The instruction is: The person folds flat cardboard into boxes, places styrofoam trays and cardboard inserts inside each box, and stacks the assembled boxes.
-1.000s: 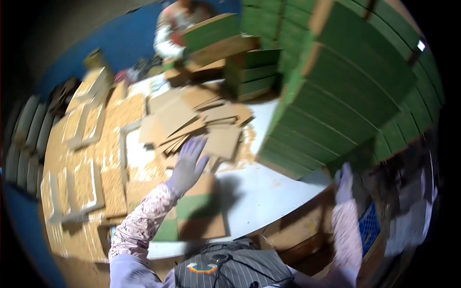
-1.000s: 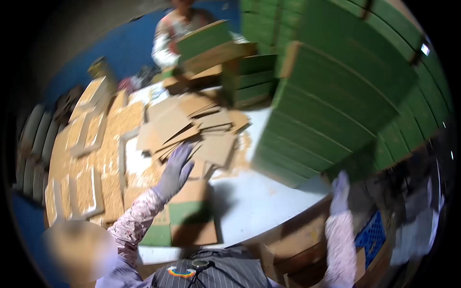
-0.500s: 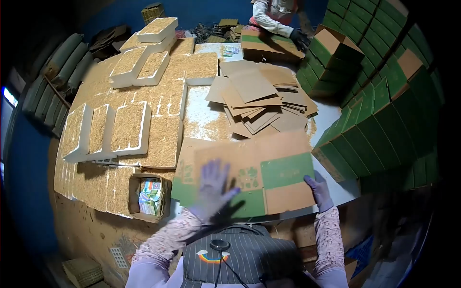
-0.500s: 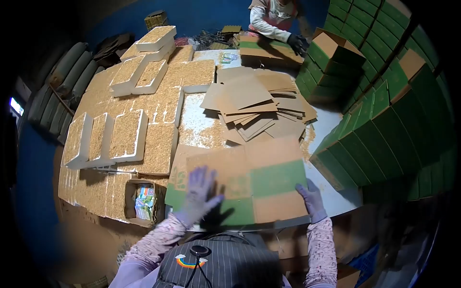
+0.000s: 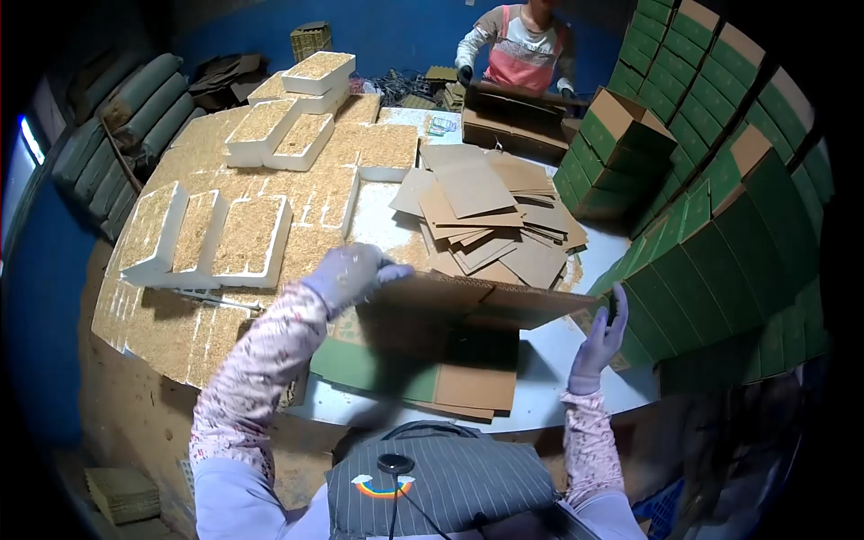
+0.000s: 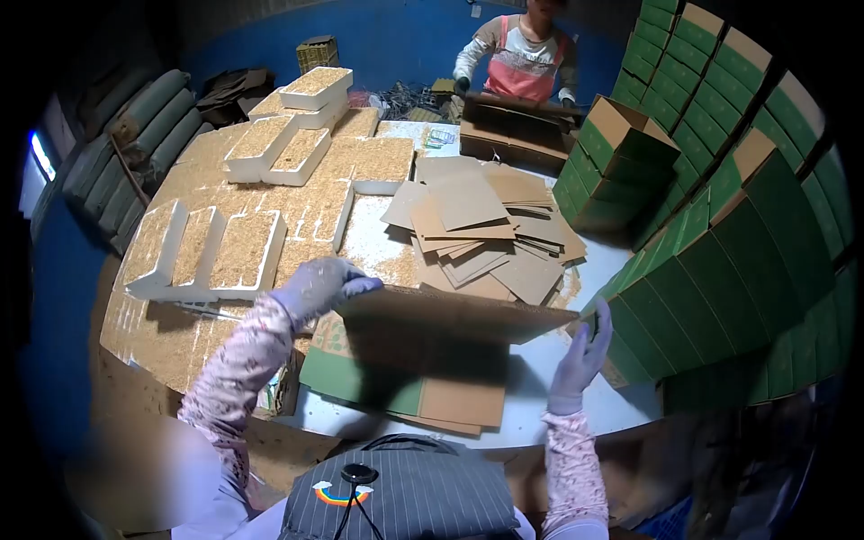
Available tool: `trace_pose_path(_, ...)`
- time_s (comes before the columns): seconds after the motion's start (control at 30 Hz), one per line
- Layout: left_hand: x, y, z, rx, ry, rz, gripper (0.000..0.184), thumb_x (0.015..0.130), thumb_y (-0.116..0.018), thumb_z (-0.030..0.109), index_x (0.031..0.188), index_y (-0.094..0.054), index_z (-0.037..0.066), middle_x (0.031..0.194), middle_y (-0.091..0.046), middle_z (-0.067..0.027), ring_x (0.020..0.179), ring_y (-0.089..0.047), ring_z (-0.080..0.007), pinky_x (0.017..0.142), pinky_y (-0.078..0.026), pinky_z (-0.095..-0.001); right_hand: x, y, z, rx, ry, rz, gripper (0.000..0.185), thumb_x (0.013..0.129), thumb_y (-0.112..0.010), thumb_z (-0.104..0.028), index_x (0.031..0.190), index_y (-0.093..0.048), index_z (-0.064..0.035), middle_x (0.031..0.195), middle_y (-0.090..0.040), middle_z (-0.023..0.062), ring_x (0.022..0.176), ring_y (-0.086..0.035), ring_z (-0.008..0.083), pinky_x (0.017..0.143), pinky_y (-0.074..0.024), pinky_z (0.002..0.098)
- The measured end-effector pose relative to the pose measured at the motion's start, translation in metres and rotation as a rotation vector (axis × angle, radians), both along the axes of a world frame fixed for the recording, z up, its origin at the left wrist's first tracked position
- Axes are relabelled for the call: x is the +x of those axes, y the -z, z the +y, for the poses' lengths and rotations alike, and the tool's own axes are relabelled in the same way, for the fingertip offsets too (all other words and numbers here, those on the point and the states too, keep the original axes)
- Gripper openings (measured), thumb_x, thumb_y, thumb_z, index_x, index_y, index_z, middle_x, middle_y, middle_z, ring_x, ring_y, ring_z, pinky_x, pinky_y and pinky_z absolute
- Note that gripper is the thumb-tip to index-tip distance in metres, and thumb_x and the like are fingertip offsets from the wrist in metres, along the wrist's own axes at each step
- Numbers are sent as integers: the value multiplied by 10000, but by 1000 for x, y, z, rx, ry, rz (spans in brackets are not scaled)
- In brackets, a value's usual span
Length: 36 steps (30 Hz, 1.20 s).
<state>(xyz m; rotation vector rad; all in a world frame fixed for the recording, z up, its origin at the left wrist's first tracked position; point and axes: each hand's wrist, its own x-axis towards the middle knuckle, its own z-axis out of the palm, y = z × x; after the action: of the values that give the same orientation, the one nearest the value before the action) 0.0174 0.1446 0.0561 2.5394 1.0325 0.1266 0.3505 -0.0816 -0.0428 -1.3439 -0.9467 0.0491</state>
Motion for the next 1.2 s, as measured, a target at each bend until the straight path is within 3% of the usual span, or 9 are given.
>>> trace_pose_path(0.1, 11, -17, 31, -407, -33, 139, 580, 888, -600, 577, 1076, -714, 40, 897, -724, -141, 830, -676, -228, 803, -503, -342, -59, -66, 29, -422, 94, -962, 452, 890, -597, -174, 1329, -539, -82, 1351, -528, 133, 1296, -437, 353, 1143, -241, 488)
trace_pose_path(0.3, 18, -14, 39, -386, -63, 31, 475, 910, -624, 480, 1056, -722, 39, 967, -728, -131, 896, -681, -228, 838, -501, -340, -28, 0, 17, -187, -37, -1164, 337, 858, -610, -284, 1174, -657, -177, 1316, -560, 90, 1314, -401, 335, 1149, -166, 558)
trace_pose_path(0.37, 22, -2, 24, 345, 7, -115, 475, 948, -575, 321, 1364, -509, 100, 880, -677, -154, 863, -676, -310, 743, -529, -419, -27, -16, 25, -164, -141, -941, 127, 777, -623, -238, 877, -681, -183, 928, -633, 44, 1082, -541, 289, 1133, -216, 547)
trace_pose_path(0.47, 11, -55, -55, 336, 143, -40, 687, 935, -569, 218, 1510, -193, 229, 808, -639, -134, 619, -653, -275, 531, -516, -384, -31, -66, 36, -35, -577, -964, 148, 714, -665, -232, 625, -585, -146, 602, -497, 6, 774, -553, 233, 1049, -365, 525)
trace_pose_path(0.6, 32, -3, -93, 75, 643, 212, 474, 930, -545, 196, 1378, -432, 300, 922, -651, -109, 693, -674, -287, 563, -549, -386, -104, -36, 54, -354, -1159, -989, 271, 796, -686, -383, 826, -680, -114, 845, -627, 83, 952, -576, 271, 961, -457, 402)
trace_pose_path(0.7, 42, 95, -85, 659, 793, -231, 548, 859, -555, 184, 1396, -456, 226, 1240, -554, -107, 1115, -556, -287, 962, -467, -456, -108, 1, 38, -873, -1401, -1278, 280, 857, -671, -252, 1080, -651, -83, 1136, -587, 133, 1101, -535, 314, 976, -449, 398)
trace_pose_path(0.87, 21, 89, -68, 787, -170, -330, 664, 800, -586, 163, 1441, -416, 206, 1394, -408, -166, 1247, -433, -353, 1069, -348, -513, -31, -56, 1, -656, -965, -1144, 556, 790, -718, -153, 1315, -541, -104, 1259, -558, 144, 1181, -510, 341, 1087, -361, 422)
trace_pose_path(1.03, 34, 63, -65, 627, -123, -175, 518, 839, -566, 149, 1348, -495, 86, 1154, -540, -86, 1010, -543, -257, 949, -450, -446, -34, -43, 4, -976, -693, 354, 742, 711, -797, -192, 1378, -497, -71, 1320, -516, 137, 1209, -502, 253, 1002, -429, 363)
trace_pose_path(1.2, -28, 59, -130, 290, 529, -198, 764, 801, -658, 477, 1382, -425, 39, 1297, -541, -148, 1183, -545, -315, 1008, -440, -471, -25, -3, 38, -1098, -681, 307, 877, 865, -706, -361, 1526, -219, -55, 1452, -405, 200, 1275, -462, 267, 1016, -407, 321)
